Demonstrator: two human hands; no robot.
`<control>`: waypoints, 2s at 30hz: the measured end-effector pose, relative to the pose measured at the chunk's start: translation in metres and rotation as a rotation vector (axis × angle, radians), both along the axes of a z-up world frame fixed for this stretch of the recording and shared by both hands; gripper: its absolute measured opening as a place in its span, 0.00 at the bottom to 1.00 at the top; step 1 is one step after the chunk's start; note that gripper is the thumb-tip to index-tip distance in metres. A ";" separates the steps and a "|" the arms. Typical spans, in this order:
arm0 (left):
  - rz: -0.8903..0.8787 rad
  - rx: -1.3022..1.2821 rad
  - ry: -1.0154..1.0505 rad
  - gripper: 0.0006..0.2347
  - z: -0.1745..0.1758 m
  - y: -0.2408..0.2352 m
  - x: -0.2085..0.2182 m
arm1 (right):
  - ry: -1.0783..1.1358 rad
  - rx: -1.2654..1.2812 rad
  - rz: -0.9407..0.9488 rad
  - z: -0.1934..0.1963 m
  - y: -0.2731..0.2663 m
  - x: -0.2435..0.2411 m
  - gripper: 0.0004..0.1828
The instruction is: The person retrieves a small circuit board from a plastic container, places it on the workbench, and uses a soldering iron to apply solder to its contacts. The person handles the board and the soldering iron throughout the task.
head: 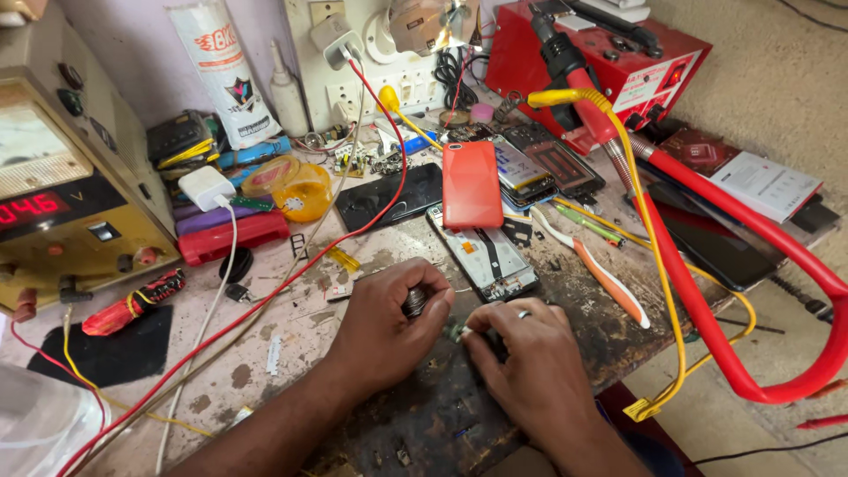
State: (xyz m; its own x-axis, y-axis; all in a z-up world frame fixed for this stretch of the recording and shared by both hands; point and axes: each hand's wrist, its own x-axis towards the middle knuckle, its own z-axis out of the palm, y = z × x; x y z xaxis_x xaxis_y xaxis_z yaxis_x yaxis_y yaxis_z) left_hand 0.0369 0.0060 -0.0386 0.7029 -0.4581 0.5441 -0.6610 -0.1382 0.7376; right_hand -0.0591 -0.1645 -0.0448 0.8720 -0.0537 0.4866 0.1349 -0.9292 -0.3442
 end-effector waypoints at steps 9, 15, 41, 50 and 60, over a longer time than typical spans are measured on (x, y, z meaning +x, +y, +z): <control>0.055 -0.003 0.061 0.05 -0.005 -0.004 -0.002 | -0.385 0.117 0.003 -0.019 0.008 -0.026 0.10; 0.018 0.005 0.064 0.04 -0.008 -0.004 -0.002 | -0.243 0.245 0.013 -0.032 -0.006 -0.029 0.09; 0.007 -0.042 -0.055 0.03 -0.013 0.003 -0.010 | 0.213 0.629 0.071 -0.074 -0.032 -0.053 0.06; 0.020 -0.039 -0.026 0.04 -0.017 -0.002 -0.006 | 0.637 0.973 0.338 -0.034 -0.058 -0.148 0.05; 0.004 -0.013 -0.053 0.05 -0.011 0.000 -0.007 | -0.588 1.082 0.251 0.054 -0.137 0.026 0.12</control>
